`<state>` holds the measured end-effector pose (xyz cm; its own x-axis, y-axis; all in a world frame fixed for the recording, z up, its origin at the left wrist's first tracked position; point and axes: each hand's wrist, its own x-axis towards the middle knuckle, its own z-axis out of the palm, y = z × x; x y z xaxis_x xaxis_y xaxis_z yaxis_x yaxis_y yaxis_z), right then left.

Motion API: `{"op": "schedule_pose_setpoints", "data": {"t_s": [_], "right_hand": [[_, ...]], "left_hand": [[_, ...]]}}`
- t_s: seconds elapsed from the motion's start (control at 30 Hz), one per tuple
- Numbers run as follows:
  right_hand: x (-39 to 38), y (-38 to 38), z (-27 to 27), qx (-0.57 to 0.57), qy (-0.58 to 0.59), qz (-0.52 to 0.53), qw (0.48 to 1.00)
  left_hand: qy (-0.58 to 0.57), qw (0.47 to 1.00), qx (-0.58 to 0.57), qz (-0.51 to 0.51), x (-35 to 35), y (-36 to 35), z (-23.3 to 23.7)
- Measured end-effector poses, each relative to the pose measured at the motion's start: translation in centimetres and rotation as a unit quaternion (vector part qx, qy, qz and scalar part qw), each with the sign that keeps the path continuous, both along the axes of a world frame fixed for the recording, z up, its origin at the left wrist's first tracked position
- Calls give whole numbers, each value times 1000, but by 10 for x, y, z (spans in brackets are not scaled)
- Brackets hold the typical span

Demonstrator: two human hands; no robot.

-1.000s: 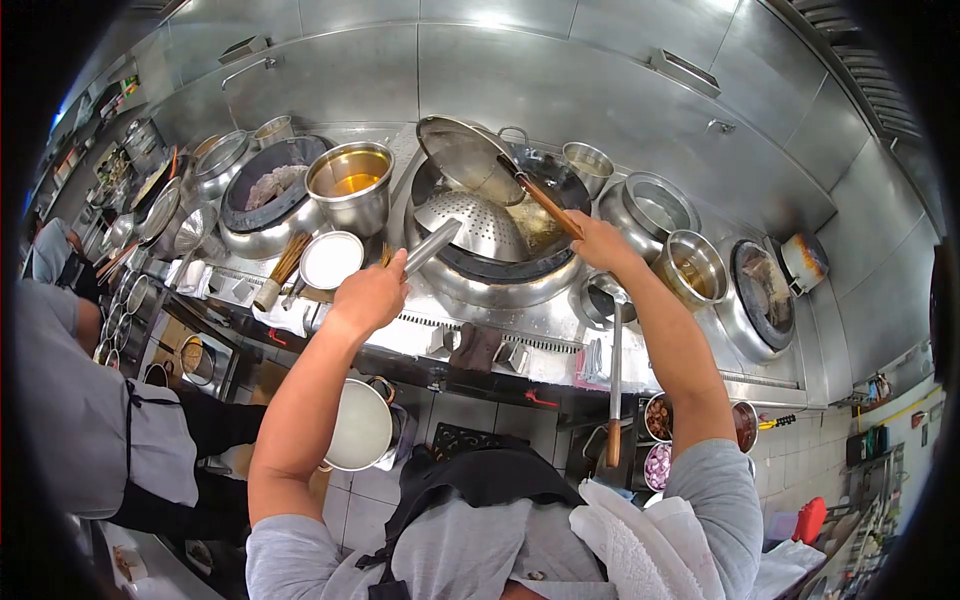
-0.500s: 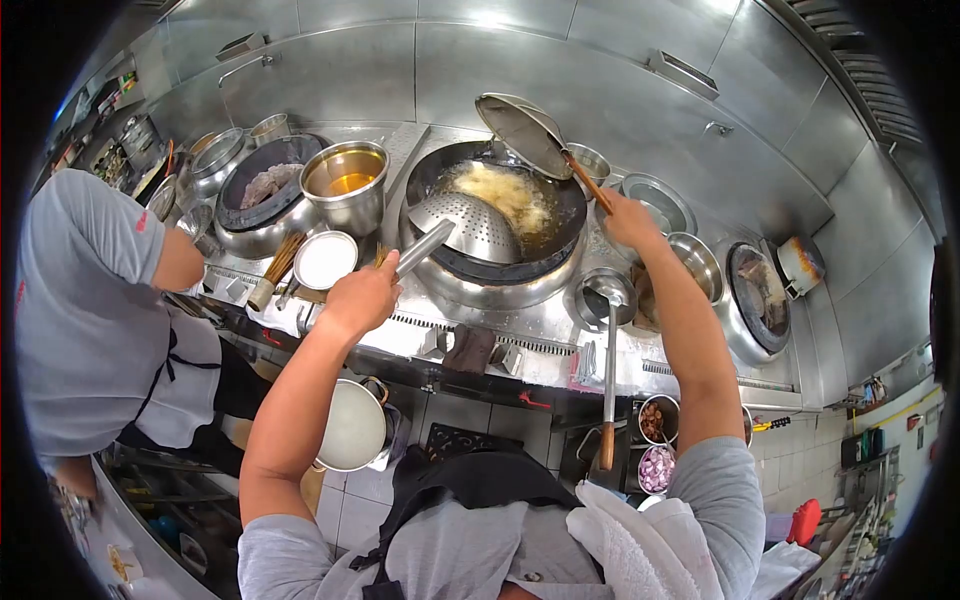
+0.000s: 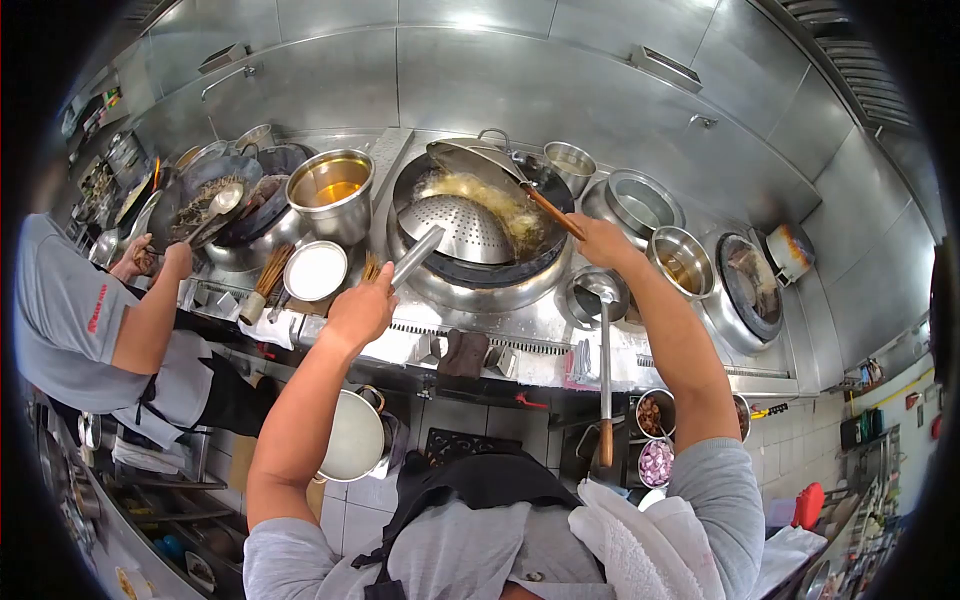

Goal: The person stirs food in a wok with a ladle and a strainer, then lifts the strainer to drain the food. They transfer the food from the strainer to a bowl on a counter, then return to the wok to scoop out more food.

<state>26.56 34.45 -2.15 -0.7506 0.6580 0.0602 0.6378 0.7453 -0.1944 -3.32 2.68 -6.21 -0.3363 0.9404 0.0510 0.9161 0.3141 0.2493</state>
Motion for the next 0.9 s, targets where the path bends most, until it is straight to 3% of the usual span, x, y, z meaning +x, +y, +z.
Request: {"op": "schedule_pose_setpoints", "data": {"t_s": [0.4, 0.5, 0.7, 0.9], "right_hand": [[50, -52, 43, -3, 87, -44, 995], [51, -56, 37, 9, 117, -33, 993], [47, -43, 10, -76, 97, -28, 992], [38, -29, -7, -39, 92, -50, 994]], "left_hand": [[-12, 1000, 18, -2, 1, 22, -22], [-7, 1000, 21, -7, 2, 23, -23], [11, 1000, 12, -8, 6, 12, -10], [24, 1000, -10, 0, 7, -5, 6]]}}
